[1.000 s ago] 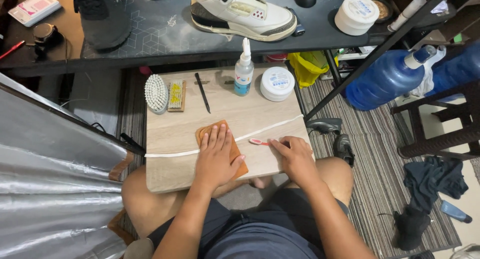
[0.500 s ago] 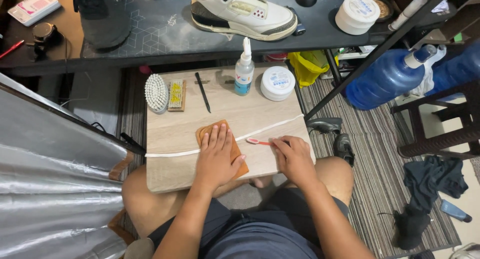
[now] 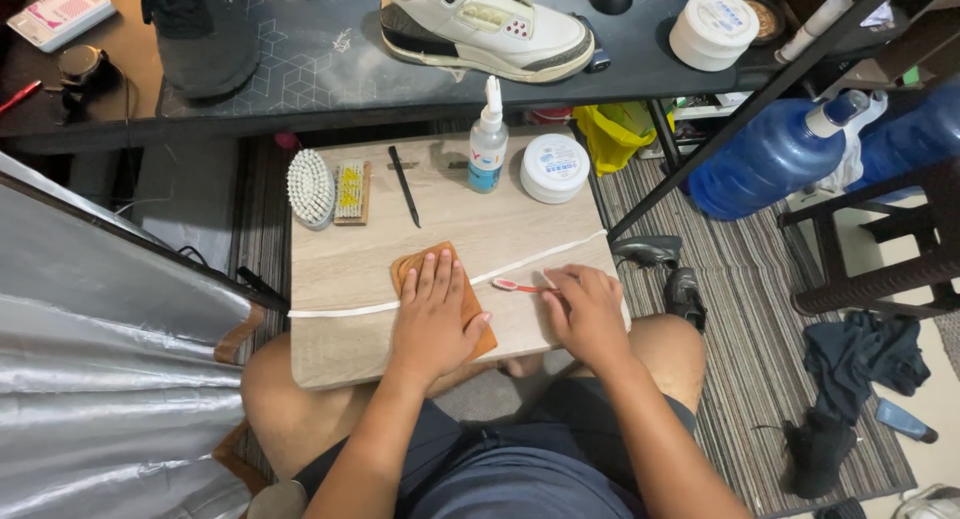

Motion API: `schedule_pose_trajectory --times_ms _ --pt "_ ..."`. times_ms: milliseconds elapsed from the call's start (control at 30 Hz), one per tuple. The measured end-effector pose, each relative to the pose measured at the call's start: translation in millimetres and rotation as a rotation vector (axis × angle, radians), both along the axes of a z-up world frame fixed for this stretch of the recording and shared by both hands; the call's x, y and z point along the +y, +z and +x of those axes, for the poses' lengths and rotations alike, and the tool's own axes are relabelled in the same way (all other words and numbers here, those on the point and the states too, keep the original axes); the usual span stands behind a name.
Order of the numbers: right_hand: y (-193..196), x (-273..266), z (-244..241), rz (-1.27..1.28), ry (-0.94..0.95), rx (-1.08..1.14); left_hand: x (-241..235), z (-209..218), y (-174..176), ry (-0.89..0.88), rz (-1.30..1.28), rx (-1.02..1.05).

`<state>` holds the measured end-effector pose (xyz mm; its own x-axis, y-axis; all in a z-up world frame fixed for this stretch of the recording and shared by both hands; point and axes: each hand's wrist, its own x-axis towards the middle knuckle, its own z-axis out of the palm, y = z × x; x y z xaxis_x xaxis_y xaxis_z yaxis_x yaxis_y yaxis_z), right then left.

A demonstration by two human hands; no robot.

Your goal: The person scrubs a white shoelace with a toothbrush and a cloth on a small table. They apply a cleaning solution from a spray bottle and continue scrubbing the lace.

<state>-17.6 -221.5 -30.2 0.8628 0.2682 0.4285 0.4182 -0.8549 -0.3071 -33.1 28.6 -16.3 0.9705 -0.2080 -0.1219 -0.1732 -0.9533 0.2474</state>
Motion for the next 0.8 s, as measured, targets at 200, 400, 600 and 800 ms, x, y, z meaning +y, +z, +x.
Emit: schedule_pose_trajectory --times_ms 200,400,600,800 --pt "47 45 39 0.409 0.075 -0.146 0 -3 3 0.005 0.003 -0.012" --pt "99 105 102 0.716 0.004 0.1 2 -1 -13 0.001 -0.003 -0.082" --pt "112 131 135 0.653 -0.069 0.237 3 -1 -12 0.003 -0.013 -0.072" --pt "100 131 139 0.609 -0.11 0.256 3 -1 -8 0.001 -0.033 -0.085"
